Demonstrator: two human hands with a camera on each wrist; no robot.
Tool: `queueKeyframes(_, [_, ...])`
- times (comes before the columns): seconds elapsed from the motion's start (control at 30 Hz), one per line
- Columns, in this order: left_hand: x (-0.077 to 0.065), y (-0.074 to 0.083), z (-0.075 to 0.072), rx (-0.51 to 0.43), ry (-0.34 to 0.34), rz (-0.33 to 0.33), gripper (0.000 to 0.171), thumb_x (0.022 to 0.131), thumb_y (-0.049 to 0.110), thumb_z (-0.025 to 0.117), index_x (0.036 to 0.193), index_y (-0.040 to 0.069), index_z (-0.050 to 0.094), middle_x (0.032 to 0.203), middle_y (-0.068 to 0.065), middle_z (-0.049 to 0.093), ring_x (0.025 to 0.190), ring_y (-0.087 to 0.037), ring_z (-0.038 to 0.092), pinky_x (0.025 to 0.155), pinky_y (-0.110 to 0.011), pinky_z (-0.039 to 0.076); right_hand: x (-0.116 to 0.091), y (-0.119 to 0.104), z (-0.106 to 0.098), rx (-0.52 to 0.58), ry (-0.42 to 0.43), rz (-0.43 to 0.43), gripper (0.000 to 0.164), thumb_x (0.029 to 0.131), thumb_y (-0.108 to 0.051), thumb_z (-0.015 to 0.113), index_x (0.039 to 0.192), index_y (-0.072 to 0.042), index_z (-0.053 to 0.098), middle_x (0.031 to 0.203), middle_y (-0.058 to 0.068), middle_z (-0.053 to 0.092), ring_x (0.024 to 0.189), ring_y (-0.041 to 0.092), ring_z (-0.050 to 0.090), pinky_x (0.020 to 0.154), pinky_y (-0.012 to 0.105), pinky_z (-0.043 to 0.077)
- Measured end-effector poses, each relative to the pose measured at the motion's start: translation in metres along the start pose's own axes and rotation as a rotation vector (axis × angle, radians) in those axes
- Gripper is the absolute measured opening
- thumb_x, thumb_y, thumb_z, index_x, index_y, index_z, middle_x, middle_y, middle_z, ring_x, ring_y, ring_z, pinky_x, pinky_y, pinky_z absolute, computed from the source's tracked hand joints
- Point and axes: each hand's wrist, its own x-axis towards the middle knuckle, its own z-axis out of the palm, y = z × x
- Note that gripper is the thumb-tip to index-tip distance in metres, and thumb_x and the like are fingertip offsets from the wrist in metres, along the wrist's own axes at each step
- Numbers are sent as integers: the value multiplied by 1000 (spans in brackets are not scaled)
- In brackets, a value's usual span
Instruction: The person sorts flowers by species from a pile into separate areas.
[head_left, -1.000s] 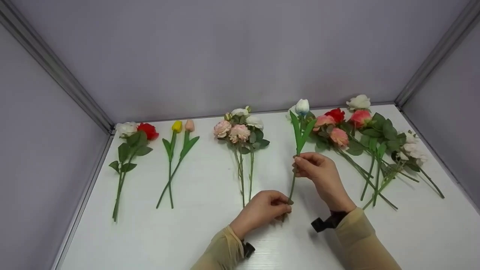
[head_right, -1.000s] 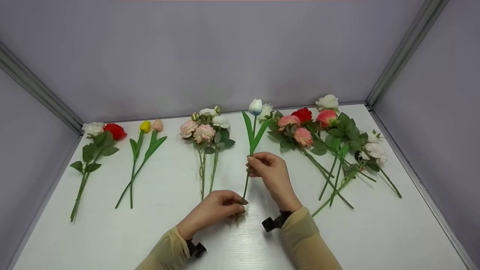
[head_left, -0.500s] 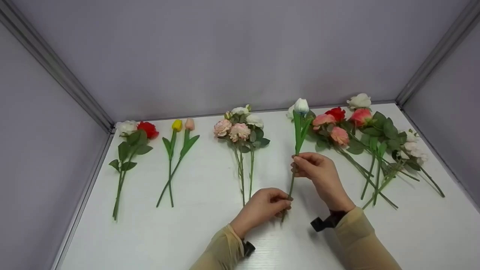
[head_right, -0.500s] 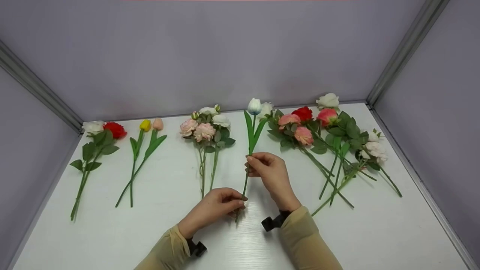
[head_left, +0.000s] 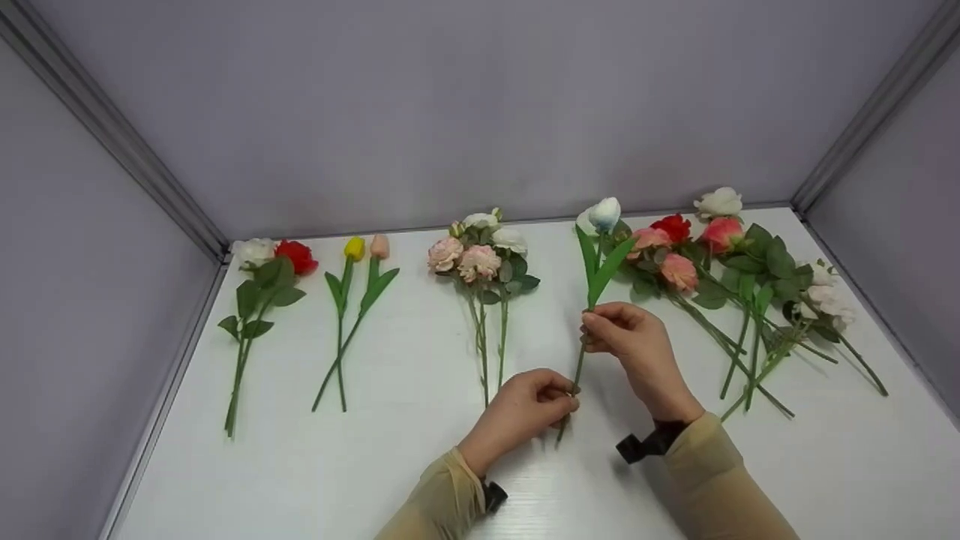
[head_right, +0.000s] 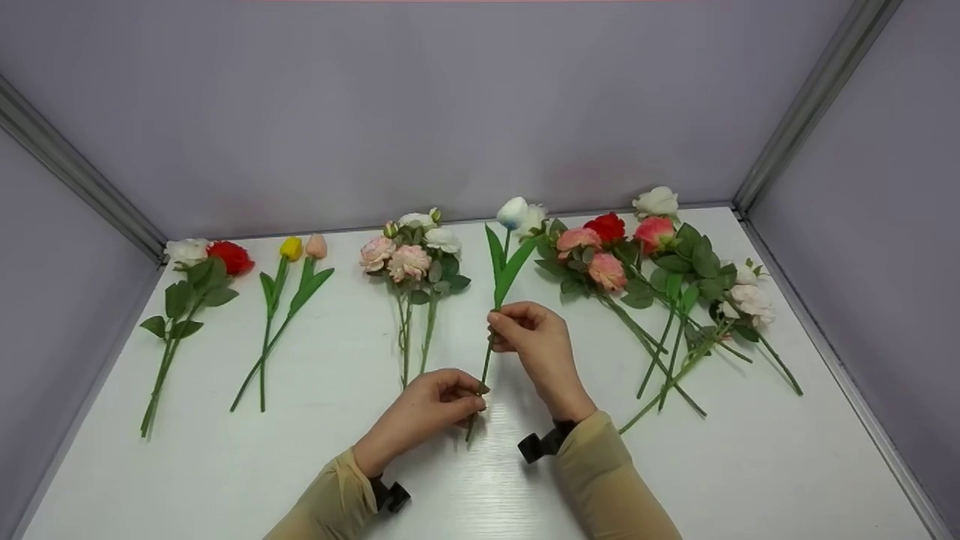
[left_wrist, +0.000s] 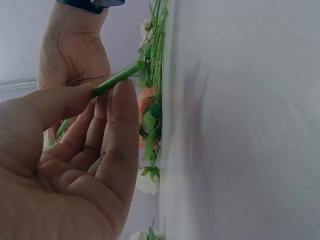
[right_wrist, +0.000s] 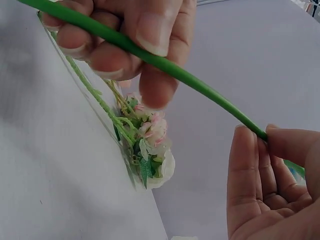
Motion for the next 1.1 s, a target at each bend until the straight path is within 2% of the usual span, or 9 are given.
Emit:
queueKeyframes(0.23, [-8, 2, -13, 42, 112, 33, 18, 95, 21, 76, 107, 8, 73, 89, 4, 71, 78, -12, 69, 67, -28, 58, 7, 0, 17, 5, -26, 2, 36, 89, -21, 84, 107, 5, 67, 93, 17, 68, 76, 25, 70, 76, 42, 62])
queueKeyframes(0.37, [-15, 1, -32, 106, 176, 44, 14, 96, 21, 75, 105, 10, 74, 89, 3, 71, 77, -13, 69, 67, -29, 58, 13, -2, 36, -19, -71, -16, 36, 90, -22, 83, 107, 4, 66, 95, 21, 69, 78, 27, 71, 75, 43, 62])
queueKeyframes(0.47, [-23, 0, -55, 175, 226, 35, 11, 97, 22, 74, 103, 13, 74, 89, 3, 71, 78, -13, 68, 67, -31, 57, 16, -1, 54, -89, -139, -31, 34, 94, -28, 78, 110, 1, 67, 99, 23, 69, 83, 30, 71, 77, 43, 62])
queueKeyframes(0.53, [-29, -1, -75, 209, 260, 11, 12, 97, 22, 73, 103, 12, 73, 90, 1, 70, 79, -15, 68, 68, -32, 58, 15, 1, 65, -193, -205, -59, 33, 98, -33, 72, 113, -3, 68, 103, 22, 69, 88, 30, 70, 80, 42, 61])
queueKeyframes(0.63, [-41, -4, -112, 248, 332, -52, 13, 98, 19, 72, 105, 9, 73, 92, -2, 70, 80, -17, 68, 69, -33, 59, 8, 6, 84, -458, -318, -156, 37, 102, -42, 64, 120, -9, 68, 112, 12, 70, 100, 25, 68, 87, 40, 57])
queueKeyframes(0.73, [-54, -10, -153, 289, 421, -141, 14, 98, 16, 71, 107, 6, 72, 93, -6, 69, 81, -18, 69, 70, -33, 59, -1, 12, 102, -816, -440, -343, 49, 103, -51, 56, 134, -13, 64, 129, 5, 65, 121, 22, 60, 100, 41, 50])
queueKeyframes(0.87, [-71, -17, -201, 348, 509, -240, 19, 100, 16, 67, 113, 2, 69, 98, -10, 69, 83, -20, 69, 73, -34, 60, -11, 17, 125, -1209, -590, -635, 66, 105, -58, 44, 155, -15, 45, 157, 10, 44, 149, 30, 32, 121, 46, 27])
queueKeyframes(0.97, [-79, -21, -223, 372, 531, -290, 23, 102, 17, 64, 116, 0, 67, 101, -13, 69, 84, -21, 68, 74, -35, 59, -17, 20, 139, -1328, -653, -761, 69, 106, -60, 39, 161, -18, 35, 165, 12, 29, 155, 33, 16, 124, 49, 14])
queueKeyframes(1.1, [-83, -27, -233, 359, 522, -339, 24, 102, 18, 63, 116, -2, 65, 100, -14, 68, 83, -21, 66, 72, -35, 58, -22, 22, 148, -1348, -687, -792, 69, 106, -61, 37, 162, -20, 33, 167, 11, 27, 156, 32, 12, 124, 50, 12])
